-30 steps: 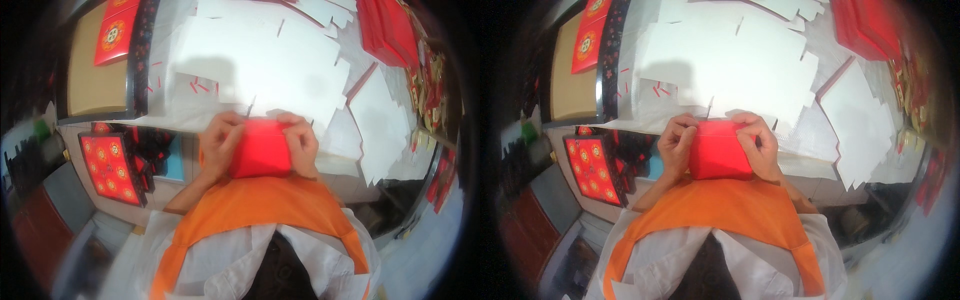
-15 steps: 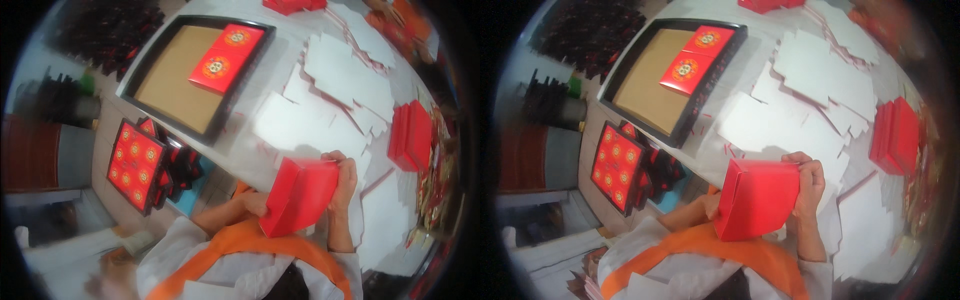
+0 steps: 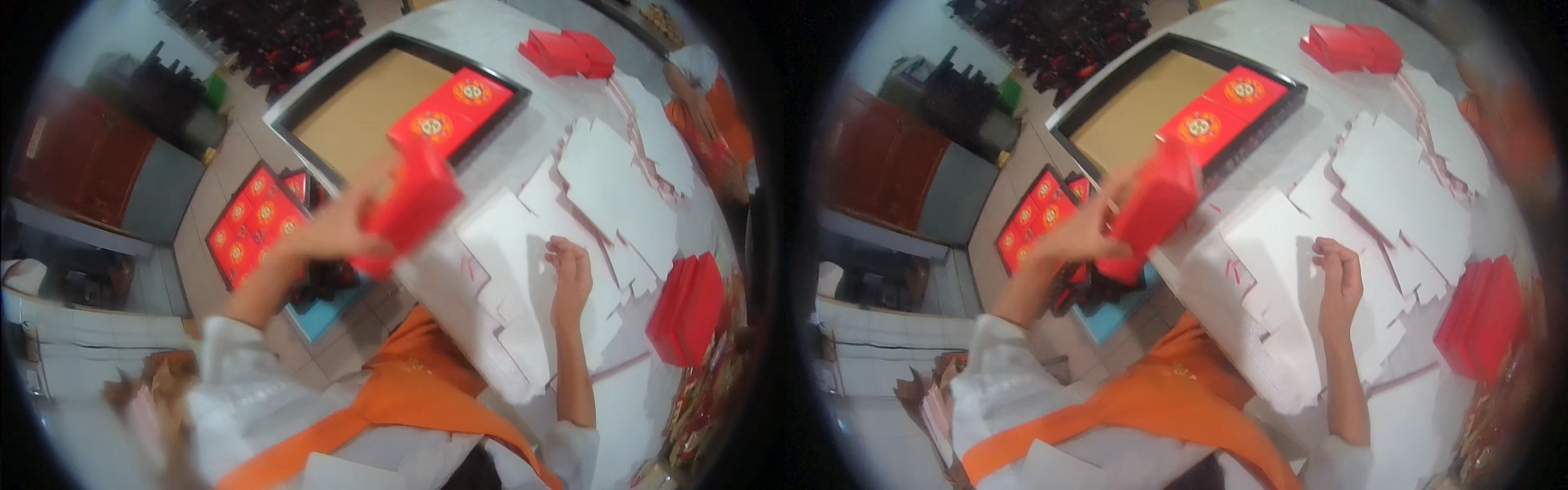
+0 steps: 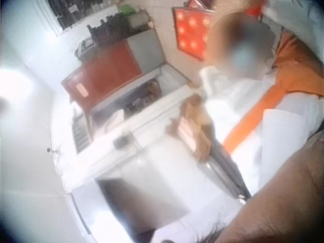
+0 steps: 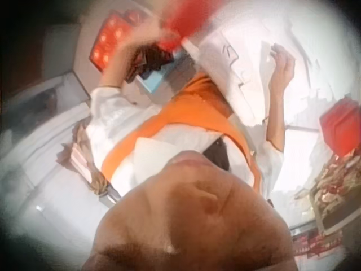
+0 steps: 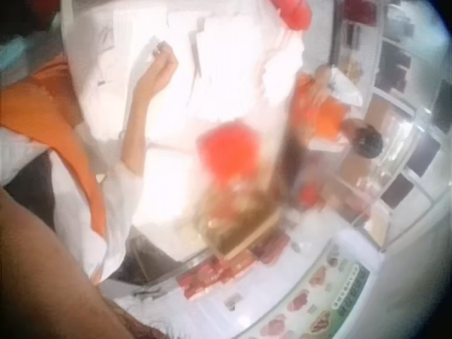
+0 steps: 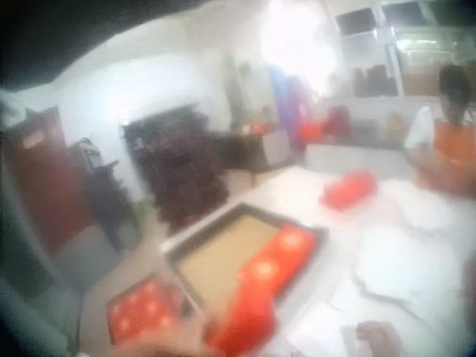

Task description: The person assembles small red gift boxes by hand. They pick up white cardboard inserts and red paper envelopes, fold the envelopes around the inserts, and place the finished boxes into a black tray. The process is repetitive and involves handling multiple units.

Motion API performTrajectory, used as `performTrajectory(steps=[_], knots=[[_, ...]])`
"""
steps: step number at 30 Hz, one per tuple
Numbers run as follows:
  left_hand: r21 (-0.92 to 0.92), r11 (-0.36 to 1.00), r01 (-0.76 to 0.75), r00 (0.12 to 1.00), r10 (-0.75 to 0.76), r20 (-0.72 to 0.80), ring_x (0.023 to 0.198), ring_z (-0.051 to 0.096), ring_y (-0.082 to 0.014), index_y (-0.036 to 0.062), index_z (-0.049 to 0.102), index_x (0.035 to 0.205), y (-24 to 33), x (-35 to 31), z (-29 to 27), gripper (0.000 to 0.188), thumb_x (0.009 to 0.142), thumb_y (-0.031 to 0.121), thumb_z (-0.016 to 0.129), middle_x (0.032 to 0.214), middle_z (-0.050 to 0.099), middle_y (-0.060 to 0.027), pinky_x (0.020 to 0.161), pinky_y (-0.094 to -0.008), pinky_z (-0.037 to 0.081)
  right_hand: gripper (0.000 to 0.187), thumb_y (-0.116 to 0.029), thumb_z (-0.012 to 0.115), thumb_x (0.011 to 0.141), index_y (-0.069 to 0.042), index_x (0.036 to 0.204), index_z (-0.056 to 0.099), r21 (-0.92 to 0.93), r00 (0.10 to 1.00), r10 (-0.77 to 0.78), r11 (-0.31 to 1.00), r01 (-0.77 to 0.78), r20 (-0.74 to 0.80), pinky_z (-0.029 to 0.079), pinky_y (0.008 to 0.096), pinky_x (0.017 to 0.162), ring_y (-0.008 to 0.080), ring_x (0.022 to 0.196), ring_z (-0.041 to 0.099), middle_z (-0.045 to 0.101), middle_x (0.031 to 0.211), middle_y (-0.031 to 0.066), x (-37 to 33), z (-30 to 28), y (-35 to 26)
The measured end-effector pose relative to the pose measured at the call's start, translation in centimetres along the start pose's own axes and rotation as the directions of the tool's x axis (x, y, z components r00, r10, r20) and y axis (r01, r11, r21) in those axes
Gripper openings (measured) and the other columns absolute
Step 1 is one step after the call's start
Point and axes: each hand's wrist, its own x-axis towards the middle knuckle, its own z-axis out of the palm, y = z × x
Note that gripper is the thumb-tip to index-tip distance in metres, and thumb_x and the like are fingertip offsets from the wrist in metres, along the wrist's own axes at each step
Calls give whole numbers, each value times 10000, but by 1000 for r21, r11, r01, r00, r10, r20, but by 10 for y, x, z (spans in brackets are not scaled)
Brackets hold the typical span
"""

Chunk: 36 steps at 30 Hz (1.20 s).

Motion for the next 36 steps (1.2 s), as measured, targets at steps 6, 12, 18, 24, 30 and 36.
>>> performTrajectory(steps=[6,12,18,24,30,36], knots=[[821,551,148,962,-272,9,1207,281,-429,165,306,1347,-49,42,-62,946,525,486,646,1371,241,-189,985,-479,288,163,-143,432,919,-13,974,514,31,994,105,994,-105,19,438,259,768,118,830,548,581,954,64,-7,-12,34],[784,585,209,943,-333,-3,1186,307,-429,170,335,1337,-68,90,-33,957,509,557,618,1356,281,-174,951,-496,322,133,-109,432,915,-12,971,505,103,992,120,987,-123,36,439,237,746,100,805,544,573,934,50,-8,-16,44],[685,635,357,932,-198,-302,1233,214,-442,170,326,1345,-82,80,2,927,564,576,618,1389,228,-176,940,-604,258,128,-79,429,909,-2,979,504,28,990,126,991,-128,63,456,250,761,107,812,550,570,940,57,-14,-13,43],[704,610,364,930,-203,-305,1273,137,-449,197,330,1341,-78,73,19,784,707,615,525,1406,193,-180,924,-641,234,129,-72,432,906,4,977,508,-25,990,121,993,-119,76,463,252,768,115,813,553,568,939,62,-14,-10,41],[837,502,218,972,-186,-141,1285,192,-376,207,319,1345,-94,66,23,628,840,577,359,1420,201,-125,930,-666,162,128,-70,438,902,6,970,516,-44,989,128,991,-125,72,454,248,738,113,812,551,574,927,57,-15,-9,39],[315,914,257,964,-219,-151,1045,538,-249,40,538,1150,-72,132,-32,478,882,418,422,1095,567,-176,991,-380,296,131,-77,452,893,13,955,525,-126,994,95,988,-89,45,450,242,719,110,790,555,583,888,62,-16,-16,46]])
